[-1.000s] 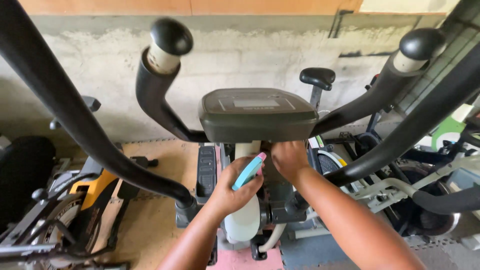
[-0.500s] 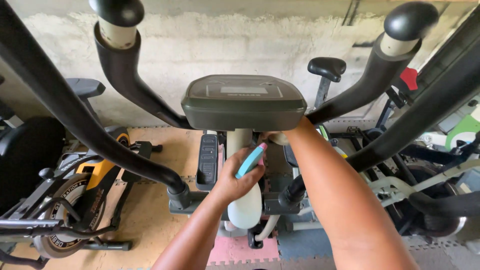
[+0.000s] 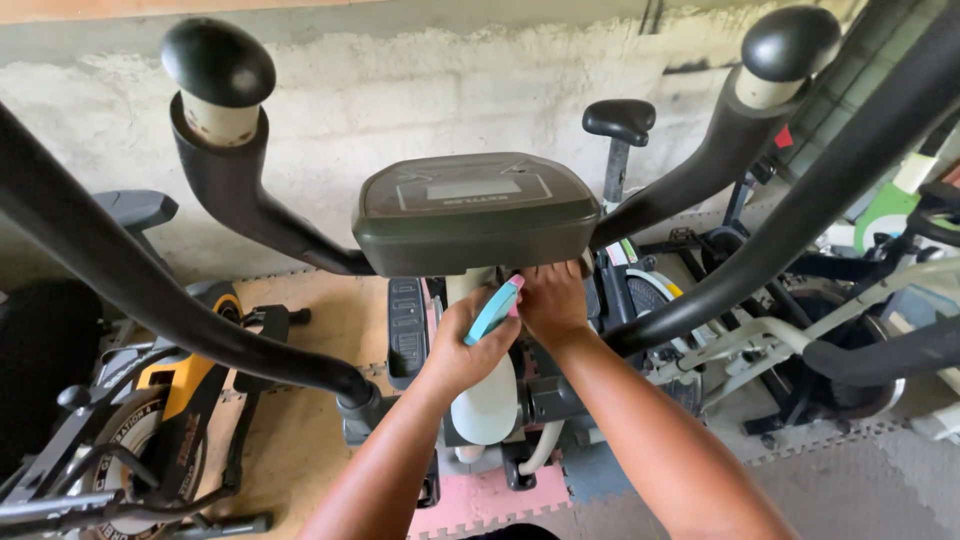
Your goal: Cleaning and wiping down various gym machines using a spray bottle and a cloth.
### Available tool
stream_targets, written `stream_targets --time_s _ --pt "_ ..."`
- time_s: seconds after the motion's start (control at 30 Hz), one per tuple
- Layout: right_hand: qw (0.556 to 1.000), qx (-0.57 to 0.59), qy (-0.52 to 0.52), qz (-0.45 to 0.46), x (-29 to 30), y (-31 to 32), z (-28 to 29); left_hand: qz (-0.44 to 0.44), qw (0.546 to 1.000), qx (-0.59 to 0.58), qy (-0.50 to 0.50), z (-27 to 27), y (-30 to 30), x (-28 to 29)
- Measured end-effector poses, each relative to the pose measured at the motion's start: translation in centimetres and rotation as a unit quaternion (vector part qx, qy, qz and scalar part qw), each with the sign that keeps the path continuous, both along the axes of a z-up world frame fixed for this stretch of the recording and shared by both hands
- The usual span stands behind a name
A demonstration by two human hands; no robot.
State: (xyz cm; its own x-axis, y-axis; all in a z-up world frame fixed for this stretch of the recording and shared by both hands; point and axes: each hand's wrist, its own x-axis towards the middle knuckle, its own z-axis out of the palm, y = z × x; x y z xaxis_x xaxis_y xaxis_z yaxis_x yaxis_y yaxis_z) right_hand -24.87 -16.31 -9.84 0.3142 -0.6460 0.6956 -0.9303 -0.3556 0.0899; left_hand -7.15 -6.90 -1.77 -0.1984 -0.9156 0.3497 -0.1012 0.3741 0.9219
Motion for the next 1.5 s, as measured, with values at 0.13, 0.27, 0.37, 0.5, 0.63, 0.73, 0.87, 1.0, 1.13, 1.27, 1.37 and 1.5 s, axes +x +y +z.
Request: stream_targets --time_s 0.13,0.27,0.37,0.5,0.63,0.73,0.87,1.0,1.13,1.27,1.37,1.5 --pt "0.999 -0.010 -0.026 0.015 0.2 1.7 -2.0 -0.015 1.000 0.000 0.000 -0.2 -0.3 0.3" --pt "0.982 0.067 -0.165 0.064 0.3 4.6 -5.9 -0.022 0.999 0.038 -0.011 -0.2 -0.2 0.7" --pt "0.833 0.260 -0.488 0.011 -0.2 5.1 -8.2 -0.039 0.999 0.020 -0.007 -0.7 -0.3 0.9" --pt "0.436 0.228 -0.861 0.127 -0.8 4.8 -5.3 -0.051 0.998 0.031 0.013 -0.4 -0.6 0.6" --pt "0.367 0.152 -0.890 0.223 -0.3 4.9 7.3 -0.025 0.999 0.037 -0.010 -1.3 -1.0 0.5" --pt "0.249 0.102 -0.901 0.341 1.2 3.6 8.7 -0.067 0.997 0.031 0.009 -0.2 -0.4 0.7" --pt "0.305 0.105 -0.888 0.328 2.0 -0.2 4.8 -0.078 0.997 0.026 0.014 1.4 -0.1 0.0" --pt "0.169 0.223 -0.895 0.347 -0.6 -3.6 0.0 -0.103 0.994 0.002 0.032 1.1 -0.2 -0.3" --pt "0.240 0.270 -0.902 0.236 -4.5 -2.3 1.5 -0.102 0.995 -0.020 0.013 0.7 0.0 0.2" --pt "0.429 0.096 -0.861 0.256 -5.3 2.1 10.3 -0.075 0.997 0.013 -0.012 0.8 -0.8 -0.1" --pt "0.441 0.044 -0.830 0.339 -4.8 8.2 16.7 -0.089 0.996 -0.023 0.007 0.6 -0.4 -0.6" --pt "0.555 -0.070 -0.723 0.405 -2.4 11.3 19.9 -0.111 0.990 -0.088 0.005 0.8 -0.6 -1.6"
